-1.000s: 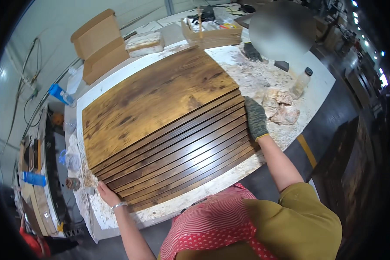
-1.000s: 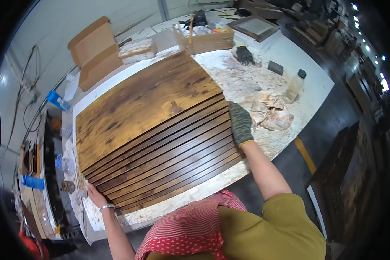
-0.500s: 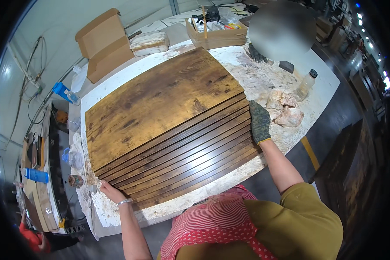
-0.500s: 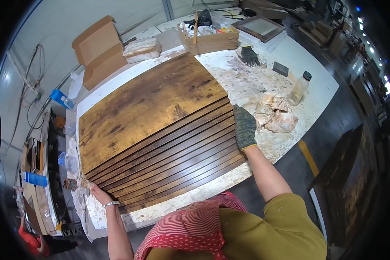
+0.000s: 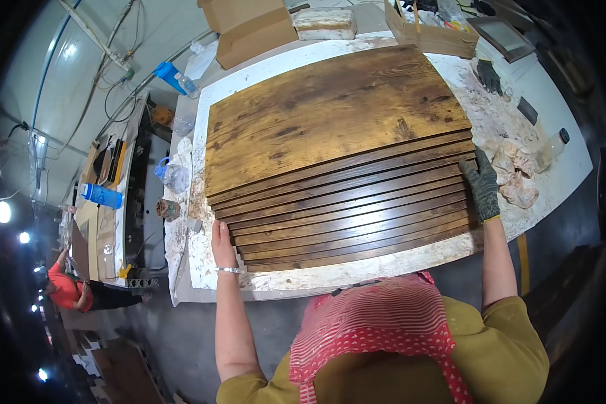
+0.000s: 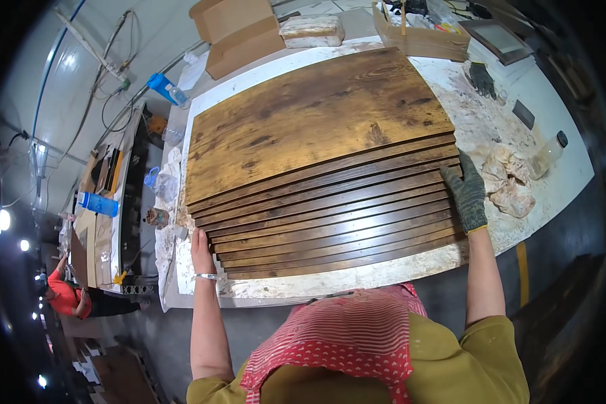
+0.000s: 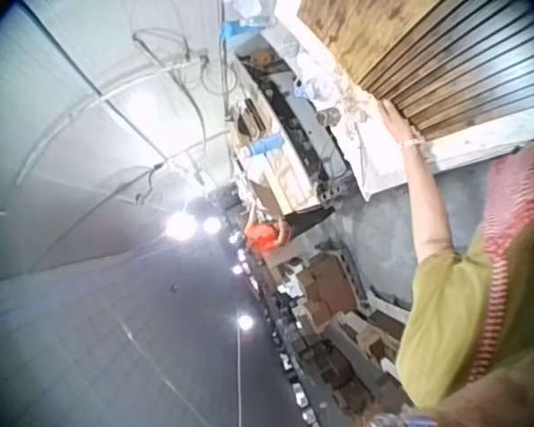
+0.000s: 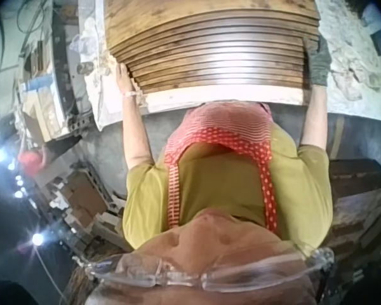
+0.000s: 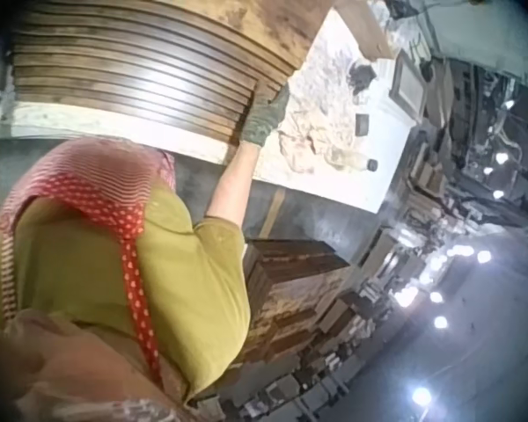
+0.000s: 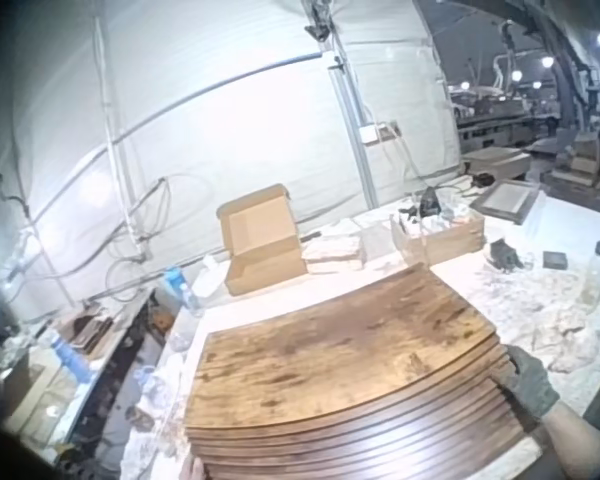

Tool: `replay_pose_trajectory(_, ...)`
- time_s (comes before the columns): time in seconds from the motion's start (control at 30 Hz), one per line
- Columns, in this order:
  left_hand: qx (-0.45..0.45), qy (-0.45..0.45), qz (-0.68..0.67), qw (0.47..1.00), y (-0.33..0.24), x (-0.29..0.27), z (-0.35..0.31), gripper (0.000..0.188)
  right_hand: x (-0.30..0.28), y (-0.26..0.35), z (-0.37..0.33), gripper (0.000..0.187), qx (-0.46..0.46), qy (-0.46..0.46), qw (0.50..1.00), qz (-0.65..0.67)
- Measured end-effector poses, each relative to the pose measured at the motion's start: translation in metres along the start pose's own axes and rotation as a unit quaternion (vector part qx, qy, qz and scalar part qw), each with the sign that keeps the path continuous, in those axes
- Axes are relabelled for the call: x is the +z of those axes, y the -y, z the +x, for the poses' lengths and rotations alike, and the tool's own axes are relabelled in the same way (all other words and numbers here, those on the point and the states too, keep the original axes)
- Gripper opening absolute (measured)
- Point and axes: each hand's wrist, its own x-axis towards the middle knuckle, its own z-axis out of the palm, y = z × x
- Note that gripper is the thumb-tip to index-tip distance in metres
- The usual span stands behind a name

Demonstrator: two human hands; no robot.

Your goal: The person organizes a stack of wooden boards on a workbench, uses a small block to sand or scrape the surface of one board, and wipes the boards with a cloth.

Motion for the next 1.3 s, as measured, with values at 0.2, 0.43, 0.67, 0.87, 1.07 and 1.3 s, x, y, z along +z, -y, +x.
replay_pose_trajectory(0.2, 0.07, 0.019, 0.04, 0.997, 0.02, -0.007, 0.008, 0.044, 0.001, 0.0, -0.005, 0.052, -0.017, 0.003, 0.999, -0.043)
replay_pose_trajectory(0.43, 0.0, 0.027, 0.11, 0.994, 0.006, -0.017, 0.008, 0.049, -0.008, -0.013, -0.003, 0.043, -0.006, 0.012, 1.0, 0.023)
replay_pose_trajectory(0.67, -0.076, -0.023, 0.003, 0.997, -0.044, 0.012, 0.042, 0.059, -0.023, -0.025, 0.048, 0.042, -0.03, -0.045, 0.99, 0.128)
replay_pose_trajectory(0.87, 0.068, -0.027, 0.148, 0.986, -0.046, 0.032, 0.053, 0.048, 0.0, 0.006, 0.072, 0.045, -0.125, 0.097, 0.984, -0.082)
replay_pose_trajectory(1.07, 0.116, -0.012, 0.123, 0.986, 0.002, -0.011, 0.082, 0.052, 0.024, 0.024, 0.056, 0.043, -0.17, 0.051, 0.978, -0.111)
replay_pose_trajectory(1.3, 0.04, 0.056, 0.009, 0.998, -0.029, 0.005, 0.044, 0.048, 0.011, 0.014, 0.059, 0.044, -0.187, 0.052, 0.972, -0.134)
